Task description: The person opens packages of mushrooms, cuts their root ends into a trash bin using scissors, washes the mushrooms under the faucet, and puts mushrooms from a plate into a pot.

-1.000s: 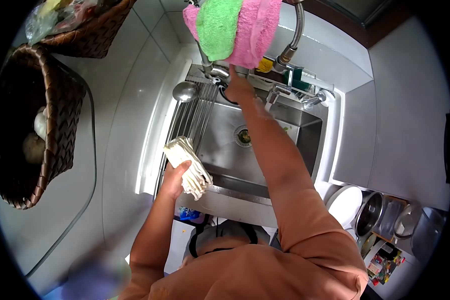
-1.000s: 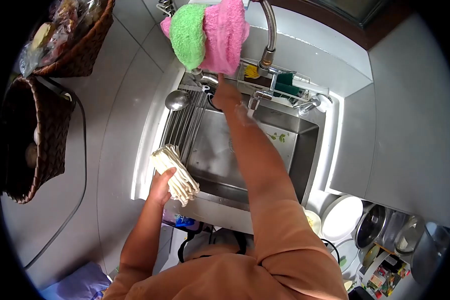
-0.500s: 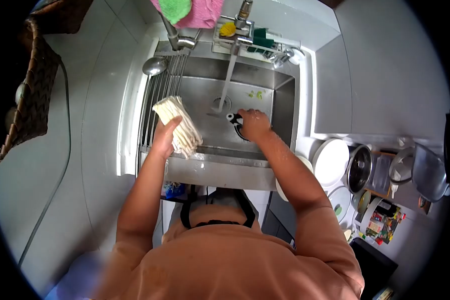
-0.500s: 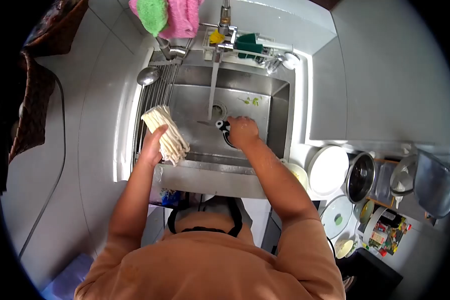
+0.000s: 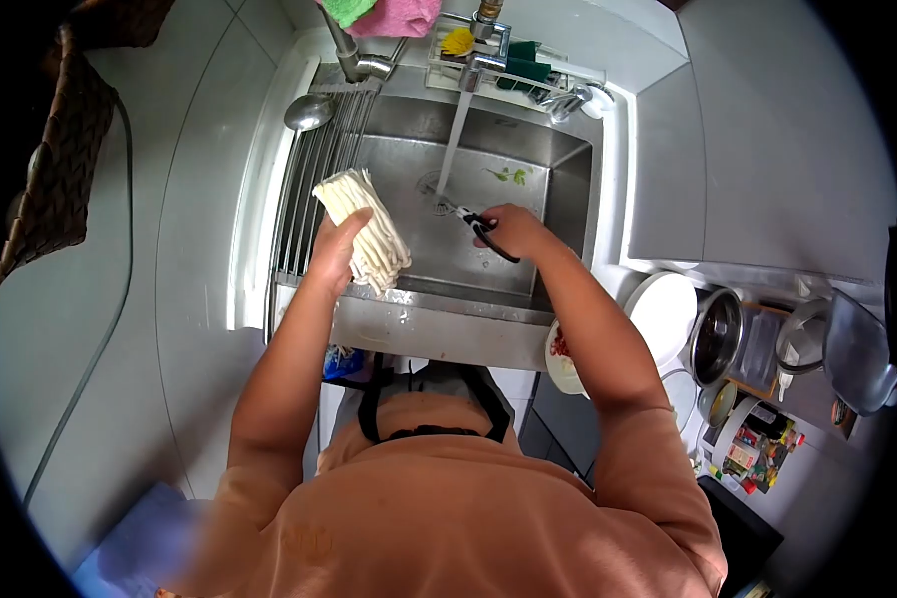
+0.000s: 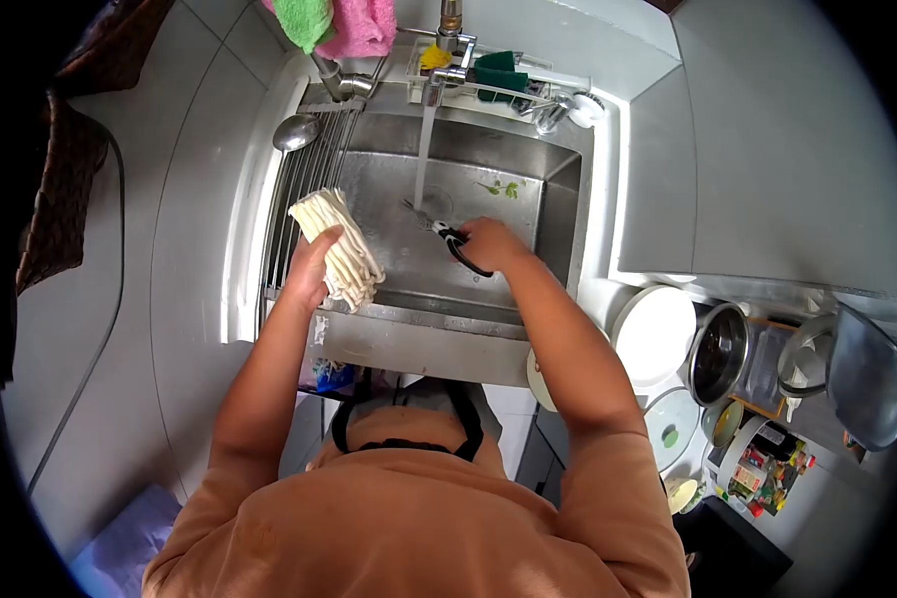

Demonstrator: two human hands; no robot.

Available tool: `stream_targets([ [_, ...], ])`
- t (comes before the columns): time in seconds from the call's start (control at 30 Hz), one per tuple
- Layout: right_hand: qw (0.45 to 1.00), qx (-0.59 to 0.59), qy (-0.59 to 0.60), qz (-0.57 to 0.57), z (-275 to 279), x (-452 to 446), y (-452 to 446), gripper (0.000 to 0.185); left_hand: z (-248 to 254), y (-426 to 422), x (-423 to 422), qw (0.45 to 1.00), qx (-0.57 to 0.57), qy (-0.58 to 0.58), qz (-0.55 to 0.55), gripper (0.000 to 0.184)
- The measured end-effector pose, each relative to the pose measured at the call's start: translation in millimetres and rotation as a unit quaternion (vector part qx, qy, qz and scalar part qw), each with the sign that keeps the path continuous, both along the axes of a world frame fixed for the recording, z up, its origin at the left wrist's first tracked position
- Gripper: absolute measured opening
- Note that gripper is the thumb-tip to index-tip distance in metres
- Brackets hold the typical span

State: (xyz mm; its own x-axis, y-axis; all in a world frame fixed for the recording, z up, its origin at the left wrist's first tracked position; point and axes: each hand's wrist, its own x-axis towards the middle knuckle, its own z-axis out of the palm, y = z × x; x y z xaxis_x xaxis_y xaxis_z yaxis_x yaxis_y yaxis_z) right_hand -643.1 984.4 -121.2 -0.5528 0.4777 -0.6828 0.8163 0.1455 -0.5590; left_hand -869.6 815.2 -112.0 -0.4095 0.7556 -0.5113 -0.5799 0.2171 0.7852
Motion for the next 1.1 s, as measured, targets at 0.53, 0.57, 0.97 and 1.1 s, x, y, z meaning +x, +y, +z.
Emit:
stream_targets([
  [0.53, 0.758, -0.568, 0.273, -0.168, -34, -3, -28, 0.045, -6, -7, 0, 1.000, -0.015, -0.011, 0.009, 0.056],
  [0.57, 0.763, -0.562, 0.272, -0.167, -31, 3, -29, 0.046, -6, -7, 0, 1.000, -0.014, -0.012, 0.006, 0.057],
  [0.97, 0.793, -0.506, 0.286, -0.180, 1, 29, -38, 0.041, 3, -8, 2, 1.000, 0.014, -0.004, -0.001, 0.054],
  [1.1, 0.824, -0.446, 0.285, -0.202, -1, 12, -26, 0.039, 1, -9, -1, 1.000, 0.007, -0.011, 0.000, 0.049],
])
